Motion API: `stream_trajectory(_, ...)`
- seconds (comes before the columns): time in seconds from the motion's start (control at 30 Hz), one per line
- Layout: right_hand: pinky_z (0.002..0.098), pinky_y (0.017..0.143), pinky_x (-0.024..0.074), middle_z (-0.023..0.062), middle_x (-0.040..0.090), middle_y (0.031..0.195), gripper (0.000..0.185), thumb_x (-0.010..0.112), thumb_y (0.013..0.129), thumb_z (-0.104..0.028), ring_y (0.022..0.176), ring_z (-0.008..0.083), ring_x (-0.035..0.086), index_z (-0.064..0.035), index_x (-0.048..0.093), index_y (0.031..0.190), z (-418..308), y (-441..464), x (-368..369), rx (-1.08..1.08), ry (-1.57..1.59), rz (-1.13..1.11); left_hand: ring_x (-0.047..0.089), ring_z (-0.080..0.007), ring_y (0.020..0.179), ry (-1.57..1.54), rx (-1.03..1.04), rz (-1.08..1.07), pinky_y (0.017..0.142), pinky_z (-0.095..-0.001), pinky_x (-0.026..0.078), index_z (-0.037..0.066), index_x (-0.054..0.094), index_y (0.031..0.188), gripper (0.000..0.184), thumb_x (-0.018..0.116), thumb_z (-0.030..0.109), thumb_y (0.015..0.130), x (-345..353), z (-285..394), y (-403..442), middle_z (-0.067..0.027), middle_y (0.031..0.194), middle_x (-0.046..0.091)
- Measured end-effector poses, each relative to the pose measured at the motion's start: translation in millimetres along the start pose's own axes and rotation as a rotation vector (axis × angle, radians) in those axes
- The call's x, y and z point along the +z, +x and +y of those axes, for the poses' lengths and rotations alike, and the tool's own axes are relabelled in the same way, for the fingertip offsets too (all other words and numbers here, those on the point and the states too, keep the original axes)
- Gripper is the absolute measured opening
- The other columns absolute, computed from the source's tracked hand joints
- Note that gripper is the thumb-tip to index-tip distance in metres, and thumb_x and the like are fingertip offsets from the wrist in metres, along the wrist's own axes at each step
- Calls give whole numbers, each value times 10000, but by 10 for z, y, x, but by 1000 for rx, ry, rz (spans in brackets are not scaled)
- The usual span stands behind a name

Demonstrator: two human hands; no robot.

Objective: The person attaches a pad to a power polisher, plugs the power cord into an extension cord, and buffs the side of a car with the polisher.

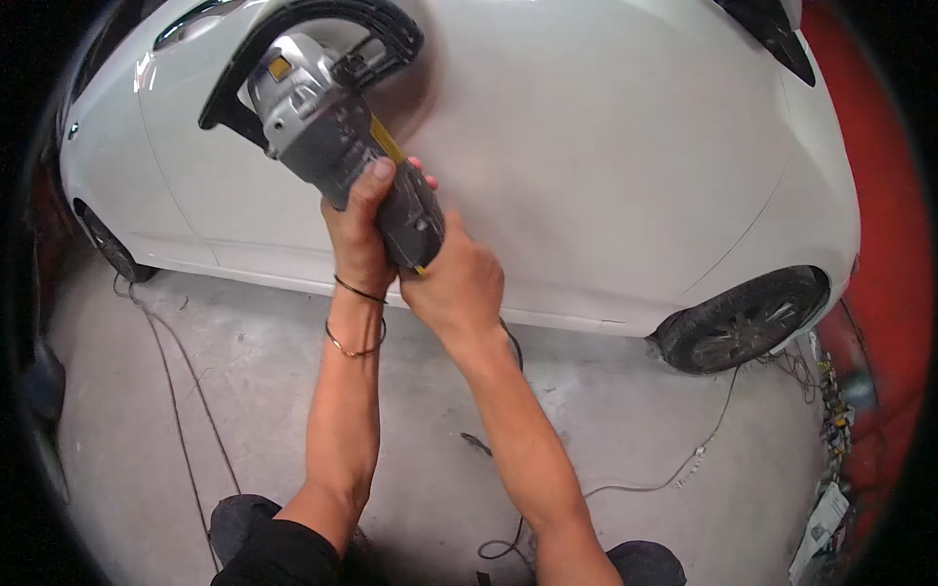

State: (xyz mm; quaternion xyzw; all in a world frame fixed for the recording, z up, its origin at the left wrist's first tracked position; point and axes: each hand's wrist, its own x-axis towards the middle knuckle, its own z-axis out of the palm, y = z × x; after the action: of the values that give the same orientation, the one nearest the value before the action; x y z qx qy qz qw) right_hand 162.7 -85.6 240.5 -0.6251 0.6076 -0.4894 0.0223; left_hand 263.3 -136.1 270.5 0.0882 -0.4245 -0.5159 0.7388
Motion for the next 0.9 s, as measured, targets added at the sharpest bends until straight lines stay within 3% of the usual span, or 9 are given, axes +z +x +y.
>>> stream_trajectory(0.1,574,786,569,247,755,872,370,827,792,-156,900,507,732,-56,640,1096,203,-128,-113,6,11,42,784,-256,869,81,-30,-56,761,-375,655,-57,690,1127,436,835,302,928,55,-217,-149,-167,1022,763)
stream_trajectory(0.23,534,770,574,242,752,872,358,829,781,-130,896,498,731,-68,664,1092,330,-206,-239,56,104,139,777,-218,838,147,-56,-96,775,-355,642,-29,732,1049,337,873,243,911,233,-352,-228,-119,955,777)
stream_trajectory(0.37,431,840,608,201,802,969,399,842,813,-90,944,381,800,-37,678,1172,614,-282,-431,90,219,165,748,-172,806,184,-49,-132,767,-333,613,-4,751,1013,272,891,192,885,575,-531,-346,-81,916,777)
stream_trajectory(0.4,377,877,603,150,820,1005,412,847,834,-82,967,282,806,-26,682,1208,736,-291,-457,127,236,170,748,-162,852,176,-95,-153,783,-319,611,7,640,1185,530,959,205,811,683,-532,-370,-76,980,772)
stream_trajectory(0.53,335,956,564,91,798,1174,428,852,877,-53,1097,173,733,10,680,1264,1025,-390,-793,150,290,232,761,-182,874,199,-156,-254,799,-344,620,-5,630,1172,542,951,200,786,1174,-733,-538,-110,979,783)
stream_trajectory(0.7,338,937,565,63,784,1177,433,881,885,-149,1088,164,718,-2,696,1249,1535,-458,-1288,236,379,311,790,-394,896,578,-59,-388,863,-438,623,-104,573,1292,835,912,358,685,1919,-979,-663,-263,969,775)
stream_trajectory(0.73,323,824,557,71,789,1107,322,837,892,-97,1001,112,705,39,700,1149,1582,-450,-1357,209,452,404,787,-369,903,652,-35,-419,836,-450,616,-85,616,1188,745,908,392,696,2078,-1080,-673,-235,974,783)
stream_trajectory(0.83,336,846,559,58,784,1085,319,844,897,-114,996,115,703,41,698,1135,1792,-417,-1523,101,566,624,784,-411,930,827,-106,-607,855,-475,618,-112,596,1232,795,888,388,689,2518,-1233,-722,-267,984,778)
stream_trajectory(0.9,349,878,563,59,760,1183,388,842,918,-141,1060,115,686,24,670,1225,2027,-499,-1565,137,533,589,772,-445,976,886,-97,-633,899,-495,617,-126,585,1276,846,873,394,675,2750,-1390,-848,-298,997,768)
